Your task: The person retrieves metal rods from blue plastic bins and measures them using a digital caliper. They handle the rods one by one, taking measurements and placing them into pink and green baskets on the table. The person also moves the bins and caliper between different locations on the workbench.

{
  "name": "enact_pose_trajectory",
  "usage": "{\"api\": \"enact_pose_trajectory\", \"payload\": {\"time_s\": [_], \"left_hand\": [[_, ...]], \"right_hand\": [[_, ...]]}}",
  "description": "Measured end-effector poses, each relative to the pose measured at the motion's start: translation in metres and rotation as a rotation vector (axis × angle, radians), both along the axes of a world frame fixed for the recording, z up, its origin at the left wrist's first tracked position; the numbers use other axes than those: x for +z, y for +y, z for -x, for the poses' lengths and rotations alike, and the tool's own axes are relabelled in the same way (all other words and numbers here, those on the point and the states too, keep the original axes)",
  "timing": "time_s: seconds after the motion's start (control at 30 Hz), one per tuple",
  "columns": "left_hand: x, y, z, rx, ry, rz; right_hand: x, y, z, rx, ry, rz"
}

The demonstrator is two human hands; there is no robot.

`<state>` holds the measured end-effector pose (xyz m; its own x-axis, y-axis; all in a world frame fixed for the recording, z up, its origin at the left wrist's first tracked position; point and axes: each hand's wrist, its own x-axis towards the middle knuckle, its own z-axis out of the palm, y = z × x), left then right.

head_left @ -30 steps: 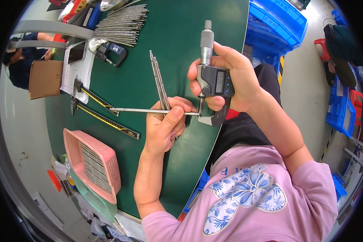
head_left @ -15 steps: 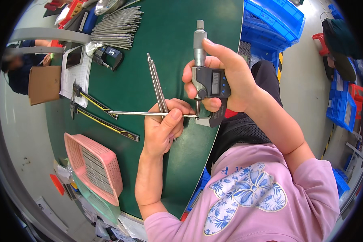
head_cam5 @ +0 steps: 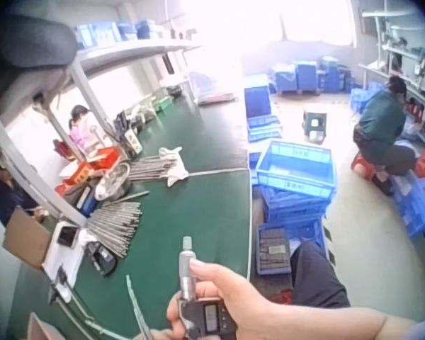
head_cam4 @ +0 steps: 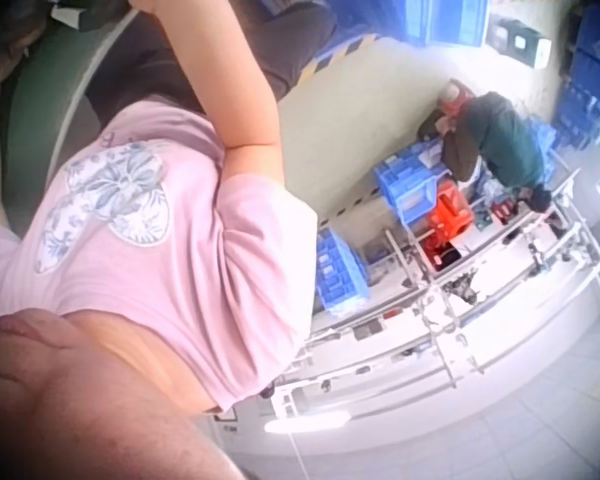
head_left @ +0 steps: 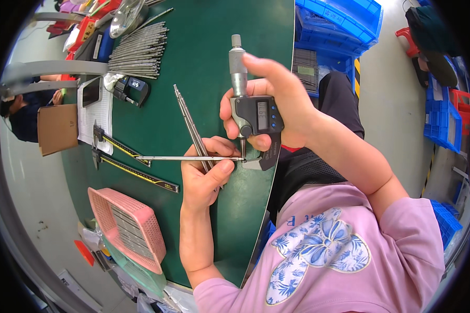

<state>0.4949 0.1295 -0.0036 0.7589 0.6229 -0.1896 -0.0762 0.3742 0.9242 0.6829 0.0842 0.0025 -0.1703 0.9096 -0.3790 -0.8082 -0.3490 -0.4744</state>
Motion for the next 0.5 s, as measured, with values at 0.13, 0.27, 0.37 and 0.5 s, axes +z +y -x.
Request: {"api": "enact_pose_trajectory", "payload": {"time_s": [0.13,0.27,0.37,0.5], "left_hand": [[0.0003,-0.0005,-0.0008,0.012,0.034,-0.011],[0.0039,-0.0007,-0.0016,0.023,0.004,0.03],[0.0025,-0.0008,-0.0032,0.026,-0.003,0.051],[0.0021,-0.0011,-0.0034,0.039,0.023,0.047]], "right_hand": [[-0.0063,0.0008,0.0005,-0.023,0.067,-0.029],[-0.0052,0.001,0.0024,-0.027,0.005,-0.051],[-0.005,0.0011,0.0027,-0.045,0.016,-0.045],[-0.0021,0.0,0.0026,-0.039,0.03,-0.043]]}}
